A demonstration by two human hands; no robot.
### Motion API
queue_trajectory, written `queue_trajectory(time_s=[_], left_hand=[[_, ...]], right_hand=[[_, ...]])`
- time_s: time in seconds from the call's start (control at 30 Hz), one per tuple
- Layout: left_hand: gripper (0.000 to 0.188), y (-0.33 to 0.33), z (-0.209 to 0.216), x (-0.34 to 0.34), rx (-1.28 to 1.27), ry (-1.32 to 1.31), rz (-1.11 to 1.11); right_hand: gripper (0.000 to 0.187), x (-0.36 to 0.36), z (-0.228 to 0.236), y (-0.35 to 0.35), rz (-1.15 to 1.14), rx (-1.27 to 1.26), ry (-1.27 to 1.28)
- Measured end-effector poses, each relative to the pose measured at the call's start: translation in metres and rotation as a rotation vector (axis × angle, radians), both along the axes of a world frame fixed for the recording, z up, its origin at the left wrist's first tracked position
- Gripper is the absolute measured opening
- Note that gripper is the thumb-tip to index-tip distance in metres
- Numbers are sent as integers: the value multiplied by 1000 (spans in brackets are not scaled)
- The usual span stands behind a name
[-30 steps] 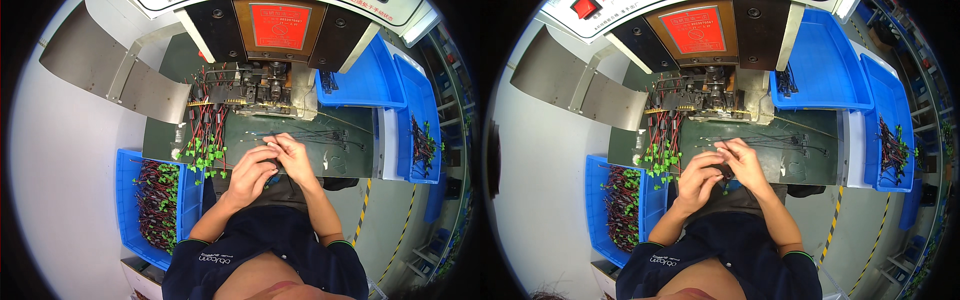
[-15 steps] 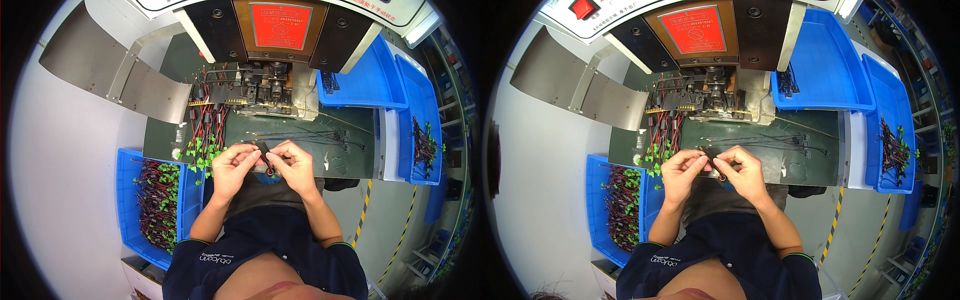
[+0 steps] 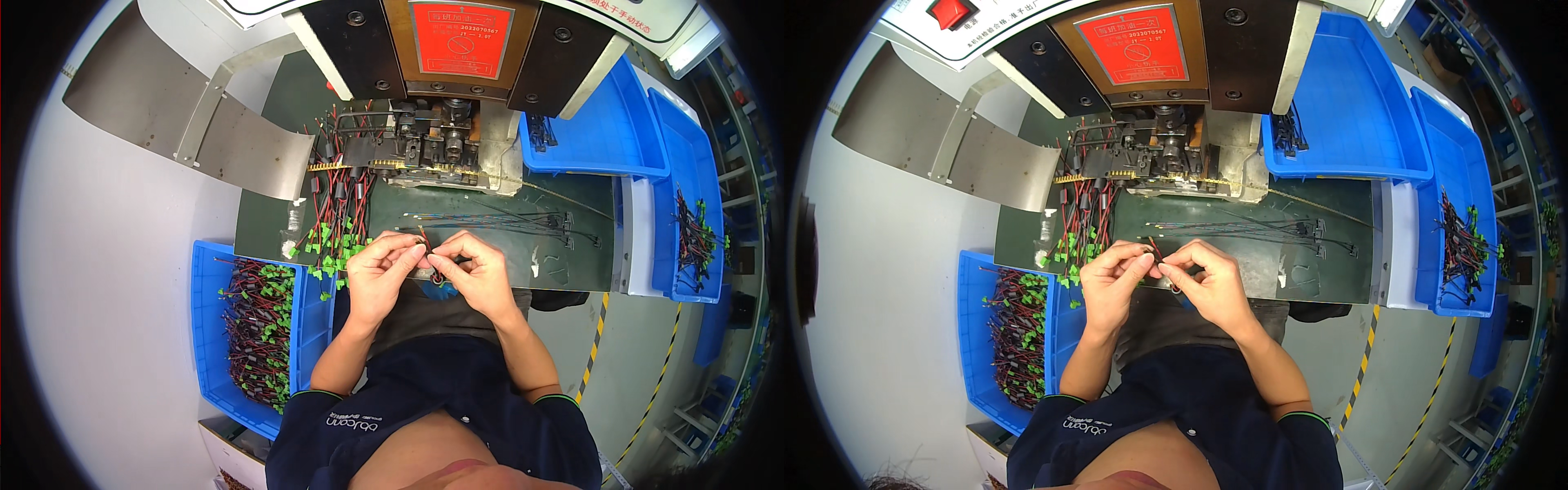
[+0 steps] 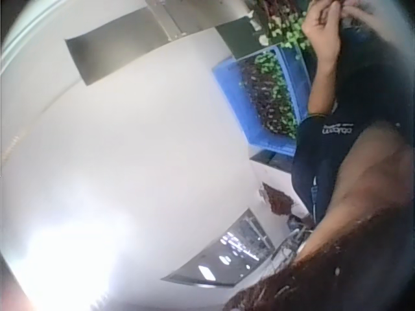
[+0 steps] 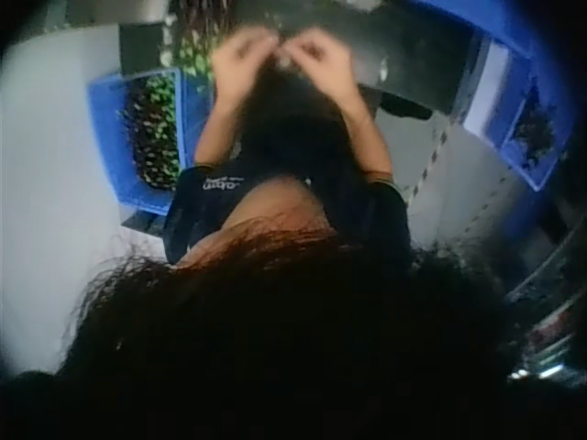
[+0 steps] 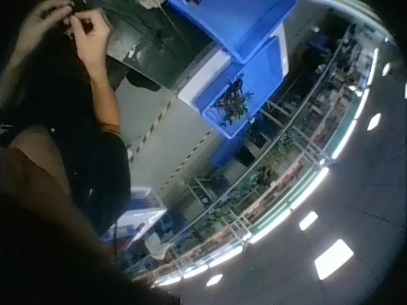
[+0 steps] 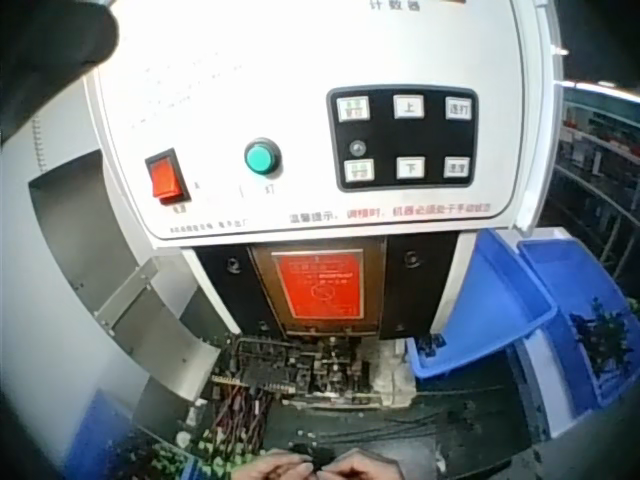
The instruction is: The person assembles wire harnesses by hand, inserting connectors into the harnesses and organizing the wires at an electronics assembly station.
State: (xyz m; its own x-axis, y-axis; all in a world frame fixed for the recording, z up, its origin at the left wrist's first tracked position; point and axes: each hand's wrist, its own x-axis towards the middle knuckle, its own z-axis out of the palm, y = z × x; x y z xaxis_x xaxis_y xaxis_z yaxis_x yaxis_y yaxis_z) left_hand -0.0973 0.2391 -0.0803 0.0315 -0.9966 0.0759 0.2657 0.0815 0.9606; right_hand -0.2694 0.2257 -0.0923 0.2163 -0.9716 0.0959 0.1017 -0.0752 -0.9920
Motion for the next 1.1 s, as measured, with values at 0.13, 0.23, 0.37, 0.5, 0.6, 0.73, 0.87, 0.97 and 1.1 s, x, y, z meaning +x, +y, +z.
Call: queue_trajectory(time_s=[0.13,0.23,0.37,0.5,0.6,0.73,0.87,0.97,1.1], left_hand=[[9,0,0,0,20,30,-16],[6,-1,0,1,-20,-11,-36],[10,-3,9,0,-325,-618,127],[9,-6,7,2,-440,-593,84],[9,-5,8,1,-358,-533,61],[8,-2,10,0,-330,-470,59],[7,-6,-1,7,-108,-104,49],[6,-5,0,5,11,107,79],[5,-3,5,2,100,194,56]], right_hand=[[3,-3,8,-7,10,-176,137],[2,-2,7,-5,28,-216,190],[9,4,-3,-1,66,141,-135],[10,8,4,-1,76,167,-204],[8,11,3,-2,57,194,-288],[12,12,2,-11,122,178,-178],[21,17,8,-13,121,142,-85],[23,16,18,-13,165,222,-97],[23,14,19,-16,214,237,-146]])
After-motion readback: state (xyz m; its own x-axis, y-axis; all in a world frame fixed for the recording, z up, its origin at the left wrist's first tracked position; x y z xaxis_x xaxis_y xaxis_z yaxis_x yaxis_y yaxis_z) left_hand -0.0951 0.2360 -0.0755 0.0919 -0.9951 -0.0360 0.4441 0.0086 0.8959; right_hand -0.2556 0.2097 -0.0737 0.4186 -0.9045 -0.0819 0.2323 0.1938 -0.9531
